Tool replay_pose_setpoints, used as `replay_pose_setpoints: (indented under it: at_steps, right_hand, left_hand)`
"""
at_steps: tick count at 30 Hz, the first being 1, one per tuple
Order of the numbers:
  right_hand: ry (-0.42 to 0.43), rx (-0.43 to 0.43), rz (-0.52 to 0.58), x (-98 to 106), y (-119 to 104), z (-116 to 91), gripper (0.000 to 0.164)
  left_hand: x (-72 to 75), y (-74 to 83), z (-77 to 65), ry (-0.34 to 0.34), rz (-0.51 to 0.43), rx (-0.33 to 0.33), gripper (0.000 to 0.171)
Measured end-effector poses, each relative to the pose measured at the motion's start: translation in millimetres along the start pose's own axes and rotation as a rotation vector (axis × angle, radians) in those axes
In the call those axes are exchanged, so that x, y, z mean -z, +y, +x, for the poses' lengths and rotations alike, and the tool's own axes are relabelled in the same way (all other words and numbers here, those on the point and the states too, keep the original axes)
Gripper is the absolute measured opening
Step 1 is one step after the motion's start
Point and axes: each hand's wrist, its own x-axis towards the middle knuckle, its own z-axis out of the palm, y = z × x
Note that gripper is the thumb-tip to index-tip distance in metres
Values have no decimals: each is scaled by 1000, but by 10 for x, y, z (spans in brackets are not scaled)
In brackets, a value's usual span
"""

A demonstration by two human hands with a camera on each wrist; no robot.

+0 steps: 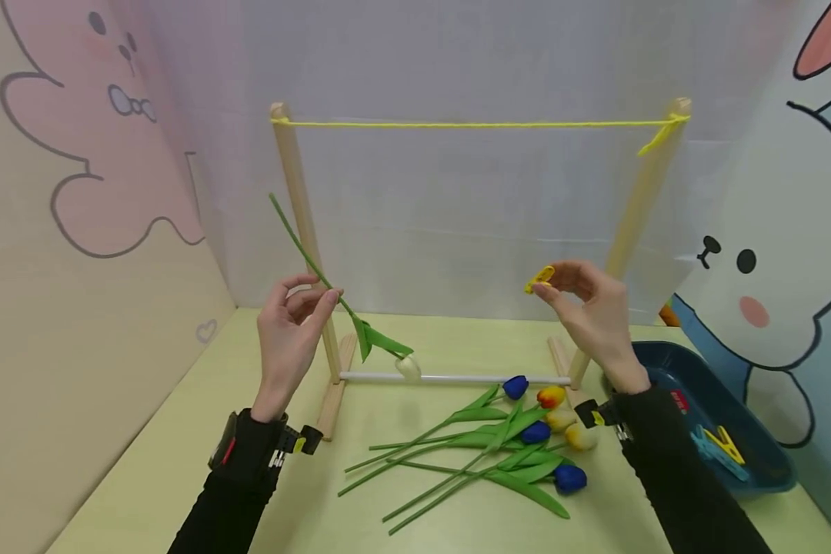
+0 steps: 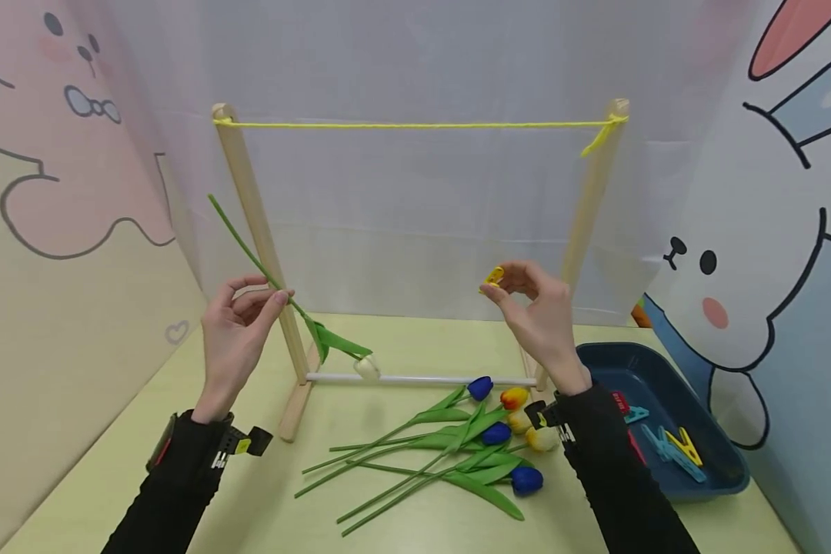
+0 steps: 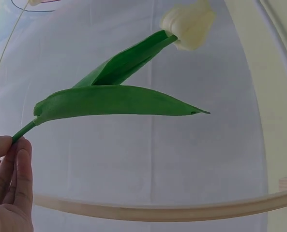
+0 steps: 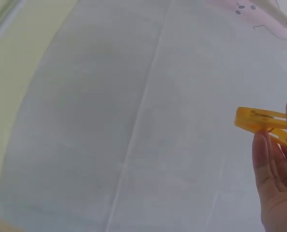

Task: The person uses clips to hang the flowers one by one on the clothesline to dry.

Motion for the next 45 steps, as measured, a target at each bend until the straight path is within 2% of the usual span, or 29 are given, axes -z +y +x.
replay_pose_setpoints:
  at_steps: [2,3,4,7,8,9,10,12,14,15,24,29,32,40,45]
  right_hand:
    - [-4,37,91,-5,-48,203,57]
    - [-10,39,138,10,-421,323,54]
    - [-16,35,152,12,-765,437,51]
    - [-27,5,215,-9,-1891,743,42]
    - [-46,15,248,-37,-2015,836,39]
    - [-41,-8,225,-58,-2406,916,36]
    - [-37,-14,201,-92,-2492,975,36]
    - [-30,-1,223,-150,-2696,1099,32]
    - [-22,2,224,-211,-2810,1227,29]
    - [-6,-19,184,-219,-3158,1282,25]
    - [-47,11,219,-483,-3476,1815,21]
    - [-88,-65,319,-617,-3641,2050,13]
    - [-104,-71,348,-690,-3701,2141,12]
    - [-60,13,275,-868,-3762,2337,12]
    - [-20,-22,232,-964,-3820,2440,13]
  left_hand:
    - [-118,335,105,24,59,49,33]
    - [-155,426,151,21,83,45,33]
    - [-204,586,194,25,114,73,33]
    - [-249,654,318,7,124,40,31]
    - [-257,664,352,2,132,30,30]
    - [-263,676,384,-2,132,23,30]
    - [-268,687,415,-4,136,20,29]
    - [-274,705,471,-4,141,20,27]
    - [-273,717,522,-3,143,26,27]
    - [-273,719,548,-3,138,31,27]
    - [-289,677,729,11,132,44,26]
    - [-300,658,758,28,127,49,26]
    - [-315,652,769,30,144,53,28]
    - [-358,657,817,31,149,59,29]
    - [-376,661,842,33,131,53,28]
